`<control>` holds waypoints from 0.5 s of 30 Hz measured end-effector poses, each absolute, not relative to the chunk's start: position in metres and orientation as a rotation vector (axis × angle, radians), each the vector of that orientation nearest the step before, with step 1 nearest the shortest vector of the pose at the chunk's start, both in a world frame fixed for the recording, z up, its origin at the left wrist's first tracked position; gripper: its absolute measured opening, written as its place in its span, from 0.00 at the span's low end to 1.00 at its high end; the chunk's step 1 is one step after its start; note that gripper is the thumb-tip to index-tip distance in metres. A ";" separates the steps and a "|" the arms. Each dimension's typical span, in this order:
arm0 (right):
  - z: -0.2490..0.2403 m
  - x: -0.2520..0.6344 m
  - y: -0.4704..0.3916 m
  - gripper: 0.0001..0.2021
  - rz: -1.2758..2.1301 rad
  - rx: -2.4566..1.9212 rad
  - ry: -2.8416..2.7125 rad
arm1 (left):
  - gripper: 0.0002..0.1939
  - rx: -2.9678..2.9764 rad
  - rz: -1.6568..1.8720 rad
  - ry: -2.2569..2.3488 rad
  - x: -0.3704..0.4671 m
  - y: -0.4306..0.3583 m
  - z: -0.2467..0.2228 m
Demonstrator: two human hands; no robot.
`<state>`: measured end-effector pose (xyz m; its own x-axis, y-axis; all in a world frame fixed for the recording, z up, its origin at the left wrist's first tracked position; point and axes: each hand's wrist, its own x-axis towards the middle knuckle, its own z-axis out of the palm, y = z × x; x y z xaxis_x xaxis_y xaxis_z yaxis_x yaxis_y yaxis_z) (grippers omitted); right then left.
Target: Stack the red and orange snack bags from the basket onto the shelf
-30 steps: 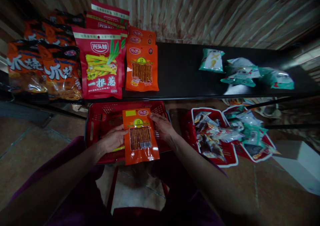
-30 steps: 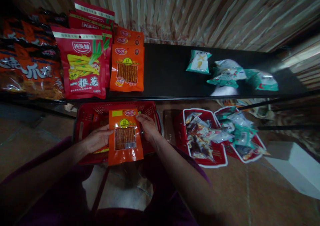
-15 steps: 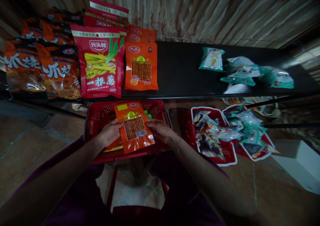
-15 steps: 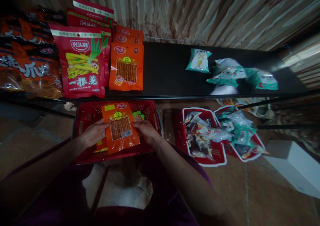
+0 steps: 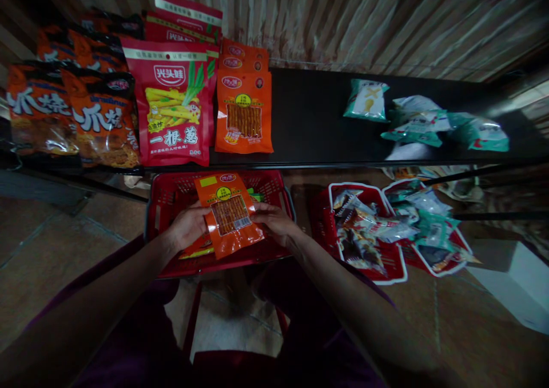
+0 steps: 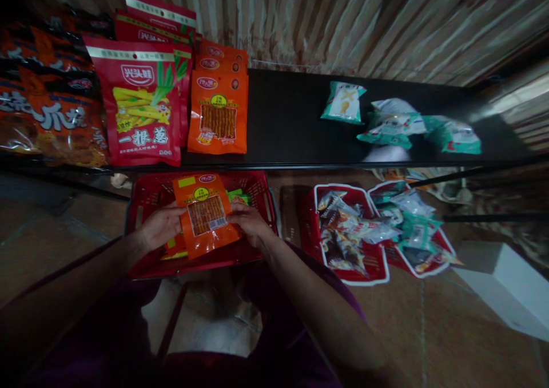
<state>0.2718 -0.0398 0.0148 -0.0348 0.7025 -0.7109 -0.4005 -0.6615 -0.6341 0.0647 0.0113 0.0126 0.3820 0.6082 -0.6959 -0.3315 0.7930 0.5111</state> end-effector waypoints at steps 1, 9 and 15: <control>0.015 0.271 -0.039 0.12 1.783 -1.457 -0.334 | 0.27 0.313 0.602 1.012 0.065 0.011 0.014; 0.010 0.273 -0.038 0.18 1.747 -1.408 -0.272 | 0.33 0.358 0.453 0.938 0.063 0.006 0.019; 0.011 0.273 -0.034 0.17 1.705 -1.373 -0.248 | 0.29 0.370 0.358 0.816 0.064 -0.002 0.018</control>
<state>0.2735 -0.0336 0.0106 0.0271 0.7361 -0.6764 -0.5123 -0.5708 -0.6417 0.0642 -0.0019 0.0176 0.6325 0.4448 -0.6341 -0.1657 0.8774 0.4502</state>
